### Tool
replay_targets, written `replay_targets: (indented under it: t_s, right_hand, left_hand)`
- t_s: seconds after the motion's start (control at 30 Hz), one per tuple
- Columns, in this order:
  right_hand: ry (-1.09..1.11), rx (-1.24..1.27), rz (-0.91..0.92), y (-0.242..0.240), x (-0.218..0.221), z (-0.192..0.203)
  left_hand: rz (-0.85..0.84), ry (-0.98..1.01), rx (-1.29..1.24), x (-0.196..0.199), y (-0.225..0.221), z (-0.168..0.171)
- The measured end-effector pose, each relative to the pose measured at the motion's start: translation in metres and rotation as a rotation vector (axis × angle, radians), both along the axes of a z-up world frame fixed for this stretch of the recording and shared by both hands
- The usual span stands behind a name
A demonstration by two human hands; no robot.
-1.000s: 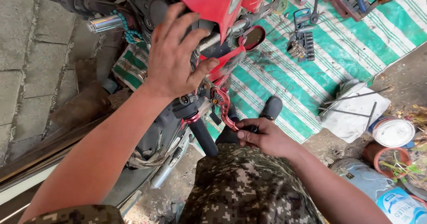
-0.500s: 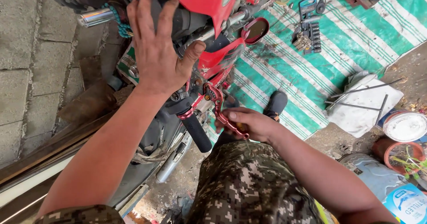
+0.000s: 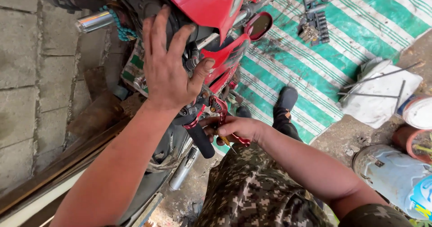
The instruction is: Servicing the front brake reservoir and lever assembly on a motorcycle using a screwdriver.
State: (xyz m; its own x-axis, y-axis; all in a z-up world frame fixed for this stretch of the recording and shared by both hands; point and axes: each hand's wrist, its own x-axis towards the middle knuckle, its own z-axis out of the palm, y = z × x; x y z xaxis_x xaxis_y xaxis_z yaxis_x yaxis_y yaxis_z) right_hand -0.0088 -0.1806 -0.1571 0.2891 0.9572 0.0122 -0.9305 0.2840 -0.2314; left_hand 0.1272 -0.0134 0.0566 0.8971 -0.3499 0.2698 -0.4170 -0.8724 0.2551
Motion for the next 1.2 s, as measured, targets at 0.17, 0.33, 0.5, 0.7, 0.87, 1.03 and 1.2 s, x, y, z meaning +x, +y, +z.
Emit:
replay_targets:
  t_s: [0.17,0.33,0.5,0.7,0.87,1.03,1.2]
  right_hand:
    - [0.003,-0.093,0.007,0.005,-0.010,-0.002]
    - [-0.074,-0.297,-0.017,0.017,-0.016,0.001]
    - [-0.101,-0.291,-0.171,0.052,-0.026,0.014]
    - [-0.023,-0.564,-0.302,0.076,-0.031,0.031]
    - [-0.034,-0.301,-0.194,0.051,-0.025,0.037]
    - [-0.135,-0.224,-0.001,0.022,-0.020,-0.001]
    - [-0.223,-0.320,0.068,0.024,-0.021,0.007]
  left_hand:
    - [-0.022,0.007,-0.012,-0.001,-0.001,0.003]
    - [-0.049,-0.027,-0.015,0.002,-0.001,0.003]
    - [-0.041,-0.076,-0.007,0.013,-0.004,0.013]
    - [0.007,-0.050,0.026,0.015,-0.007,0.017]
    - [-0.006,-0.023,0.039,0.009,-0.007,0.017]
    - [-0.023,-0.014,0.032,0.005,-0.009,0.019]
    - [-0.001,-0.006,0.038,0.002,-0.010,0.021]
